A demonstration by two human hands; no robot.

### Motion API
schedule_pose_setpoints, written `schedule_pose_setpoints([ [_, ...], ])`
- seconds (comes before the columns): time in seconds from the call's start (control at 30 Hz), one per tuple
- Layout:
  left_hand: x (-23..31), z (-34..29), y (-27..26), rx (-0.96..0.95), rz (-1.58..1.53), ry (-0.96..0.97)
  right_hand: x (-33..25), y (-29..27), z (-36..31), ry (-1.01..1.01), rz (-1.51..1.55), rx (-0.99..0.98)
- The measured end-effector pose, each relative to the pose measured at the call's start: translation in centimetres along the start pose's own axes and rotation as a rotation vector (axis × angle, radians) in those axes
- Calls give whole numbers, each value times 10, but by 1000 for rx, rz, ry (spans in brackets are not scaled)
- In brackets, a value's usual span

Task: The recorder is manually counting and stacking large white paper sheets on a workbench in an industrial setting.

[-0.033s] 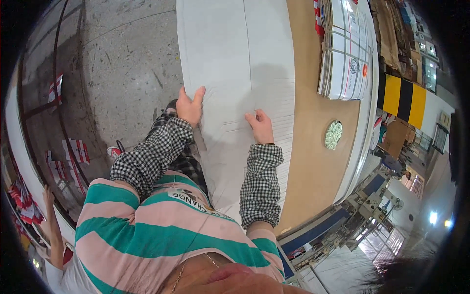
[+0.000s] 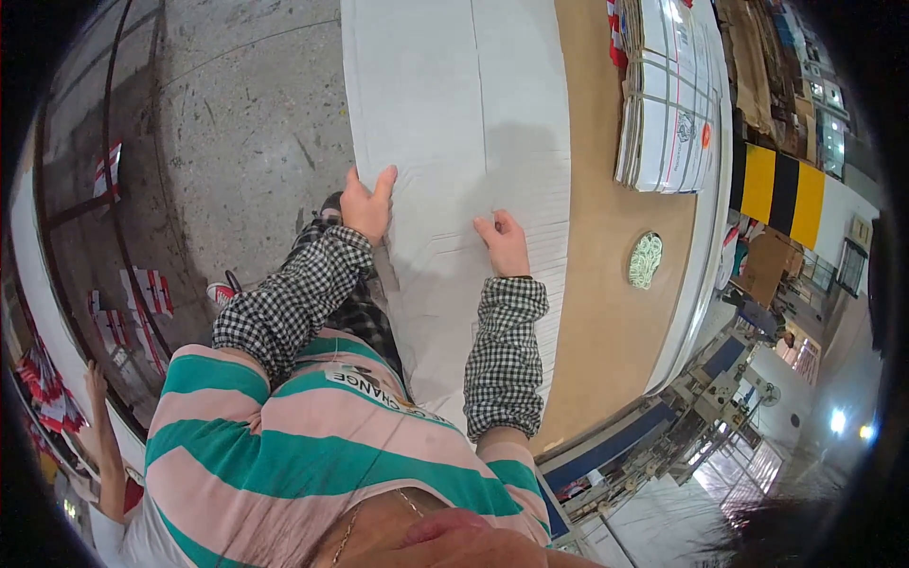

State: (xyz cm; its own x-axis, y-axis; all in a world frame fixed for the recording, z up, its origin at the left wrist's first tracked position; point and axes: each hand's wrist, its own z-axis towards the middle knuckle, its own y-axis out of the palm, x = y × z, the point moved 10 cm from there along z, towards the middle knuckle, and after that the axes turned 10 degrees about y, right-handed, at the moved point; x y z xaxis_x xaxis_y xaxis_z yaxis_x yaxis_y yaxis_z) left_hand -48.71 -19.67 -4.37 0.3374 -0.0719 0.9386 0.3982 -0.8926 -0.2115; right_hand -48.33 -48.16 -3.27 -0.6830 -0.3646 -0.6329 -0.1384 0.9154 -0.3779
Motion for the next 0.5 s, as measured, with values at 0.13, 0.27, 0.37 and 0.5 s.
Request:
schedule_pose_setpoints([
  [0.13,-3,2,1,5,8,44,-6,1,-1,-11,-66,-55],
  [0.27,-3,3,3,14,-11,54,-22,4,-7,-48,-66,-66],
  [0.37,-15,4,4,45,-57,38,-24,1,-9,-66,-77,-18],
  [0.5,1,2,11,-56,-24,-10,5,-9,-2,93,-125,-7],
])
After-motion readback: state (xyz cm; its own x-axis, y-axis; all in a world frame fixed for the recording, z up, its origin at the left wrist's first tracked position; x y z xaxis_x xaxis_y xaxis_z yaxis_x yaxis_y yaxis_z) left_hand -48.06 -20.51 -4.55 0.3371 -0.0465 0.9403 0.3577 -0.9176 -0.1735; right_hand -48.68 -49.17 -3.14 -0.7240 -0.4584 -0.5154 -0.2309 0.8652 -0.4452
